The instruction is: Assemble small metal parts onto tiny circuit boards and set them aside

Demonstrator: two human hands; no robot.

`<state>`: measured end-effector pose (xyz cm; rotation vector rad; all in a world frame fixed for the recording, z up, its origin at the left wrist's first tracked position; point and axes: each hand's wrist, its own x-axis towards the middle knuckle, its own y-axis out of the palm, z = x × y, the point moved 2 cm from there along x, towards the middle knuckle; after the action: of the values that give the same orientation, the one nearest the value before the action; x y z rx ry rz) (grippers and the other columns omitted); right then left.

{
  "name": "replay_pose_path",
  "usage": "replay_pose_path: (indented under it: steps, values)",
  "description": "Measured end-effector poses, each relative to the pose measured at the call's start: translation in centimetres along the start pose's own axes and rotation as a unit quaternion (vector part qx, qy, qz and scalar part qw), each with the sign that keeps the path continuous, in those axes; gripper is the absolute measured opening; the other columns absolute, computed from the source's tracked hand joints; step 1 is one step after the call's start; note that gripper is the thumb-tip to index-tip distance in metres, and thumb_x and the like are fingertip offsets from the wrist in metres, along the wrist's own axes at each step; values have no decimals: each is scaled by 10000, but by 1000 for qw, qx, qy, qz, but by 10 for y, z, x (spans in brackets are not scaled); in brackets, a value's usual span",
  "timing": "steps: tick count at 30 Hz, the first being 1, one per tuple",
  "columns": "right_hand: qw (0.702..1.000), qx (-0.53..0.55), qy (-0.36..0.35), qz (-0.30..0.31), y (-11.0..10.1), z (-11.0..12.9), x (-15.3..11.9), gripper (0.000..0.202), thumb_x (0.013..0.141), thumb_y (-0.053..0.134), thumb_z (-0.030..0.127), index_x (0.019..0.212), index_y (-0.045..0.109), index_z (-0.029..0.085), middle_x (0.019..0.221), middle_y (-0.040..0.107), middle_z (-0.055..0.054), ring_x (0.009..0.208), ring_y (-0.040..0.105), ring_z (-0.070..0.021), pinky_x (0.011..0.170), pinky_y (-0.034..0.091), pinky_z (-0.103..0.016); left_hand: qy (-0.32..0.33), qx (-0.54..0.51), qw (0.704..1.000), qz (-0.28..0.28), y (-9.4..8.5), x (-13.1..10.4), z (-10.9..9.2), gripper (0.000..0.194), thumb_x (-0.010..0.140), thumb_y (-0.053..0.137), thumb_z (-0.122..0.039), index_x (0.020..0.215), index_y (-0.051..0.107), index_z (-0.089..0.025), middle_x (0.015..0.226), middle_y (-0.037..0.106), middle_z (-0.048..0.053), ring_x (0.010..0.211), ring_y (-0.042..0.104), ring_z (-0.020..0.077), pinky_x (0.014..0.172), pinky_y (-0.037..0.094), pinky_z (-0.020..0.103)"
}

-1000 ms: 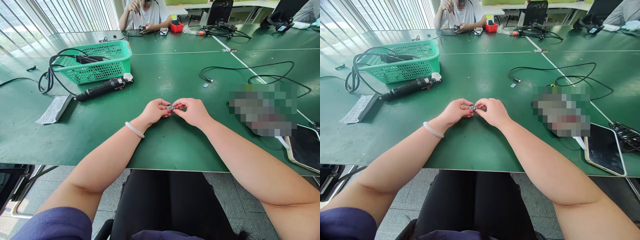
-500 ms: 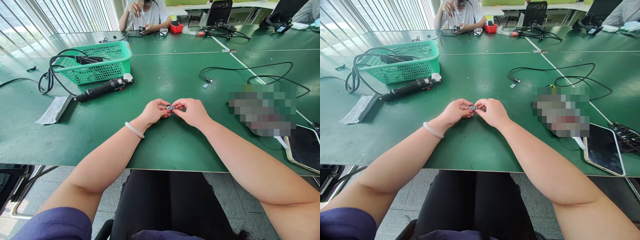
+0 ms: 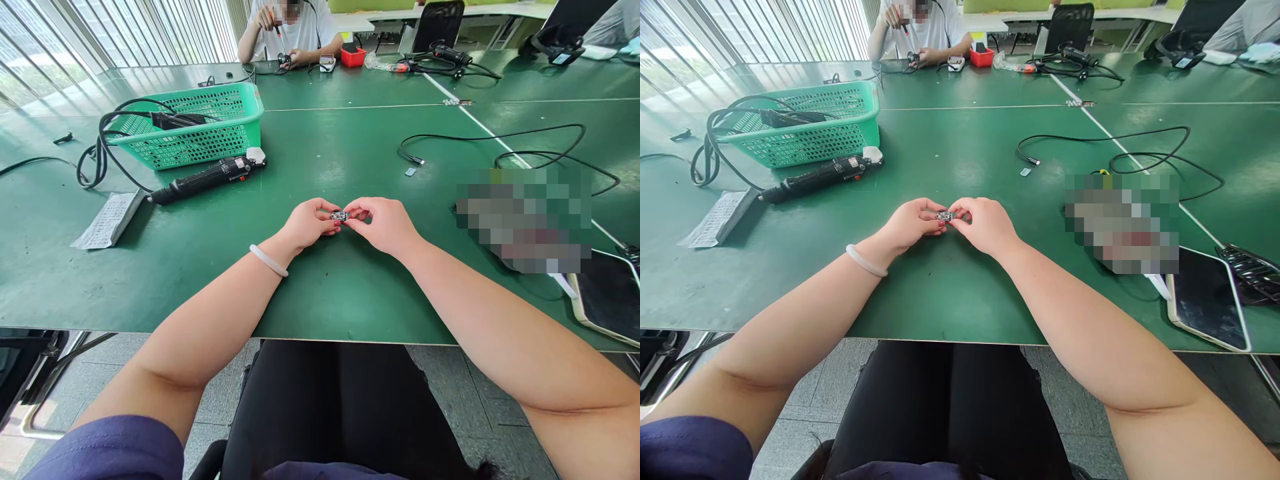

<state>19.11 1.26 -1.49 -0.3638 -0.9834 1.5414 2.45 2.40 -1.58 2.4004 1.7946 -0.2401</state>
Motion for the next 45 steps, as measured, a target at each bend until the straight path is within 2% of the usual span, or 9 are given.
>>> replay_pose_path:
  steps: [24, 27, 30, 34, 36, 40, 45]
  values:
    - [1000, 0, 7, -6, 0, 1, -1, 143, 803, 639, 269, 897, 733, 216, 852, 741, -31, 775, 642, -182, 729, 491, -337, 0, 8, 1000, -4, -1, 0, 0, 171, 796, 638, 25, 905, 605, -103, 710, 696, 21, 637, 650, 89, 772, 534, 308]
    - [1000, 2, 8, -14, 0, 0, -1, 134, 792, 650, 288, 870, 731, 217, 839, 738, -30, 761, 638, -180, 716, 484, -331, -1, 0, 1000, 0, 0, -1, -1, 179, 787, 680, -28, 941, 628, -104, 752, 704, 30, 672, 648, 91, 806, 527, 316]
    - [1000, 1, 4, -20, -1, 3, -2, 129, 791, 648, 309, 844, 720, 215, 834, 739, -27, 740, 633, -177, 697, 470, -326, -2, -12, 1000, 7, 2, -3, -2, 211, 784, 734, -152, 973, 648, -116, 819, 711, 44, 739, 651, 103, 843, 514, 324]
    - [999, -18, -5, -30, 0, 9, -4, 128, 785, 660, 327, 804, 689, 204, 798, 725, -31, 713, 605, -178, 661, 435, -319, -4, -47, 999, 14, 5, -5, -2, 211, 847, 681, -314, 924, 663, -118, 863, 688, 43, 760, 631, 93, 895, 502, 334]
    - [999, -27, -8, -36, 1, 11, -4, 121, 780, 664, 323, 779, 671, 202, 772, 709, -29, 716, 592, -177, 652, 416, -312, -12, -71, 997, 18, 6, -6, 0, 176, 859, 662, -282, 915, 663, -116, 864, 683, 39, 765, 627, 88, 915, 498, 332]
    - [998, -36, -12, -43, 3, 13, -4, 87, 763, 676, 286, 753, 647, 204, 724, 670, -18, 709, 568, -170, 635, 386, -297, -38, -103, 994, 20, 7, -6, 3, 117, 847, 632, -118, 960, 659, -101, 847, 689, 39, 760, 638, 83, 920, 505, 321]
    - [999, -25, -21, -30, 4, 13, -3, 87, 778, 689, 293, 785, 663, 211, 710, 651, -11, 710, 551, -167, 650, 384, -297, -58, -94, 994, 17, 5, -6, 0, 116, 852, 601, -60, 951, 655, -87, 798, 690, 32, 708, 650, 71, 907, 525, 304]
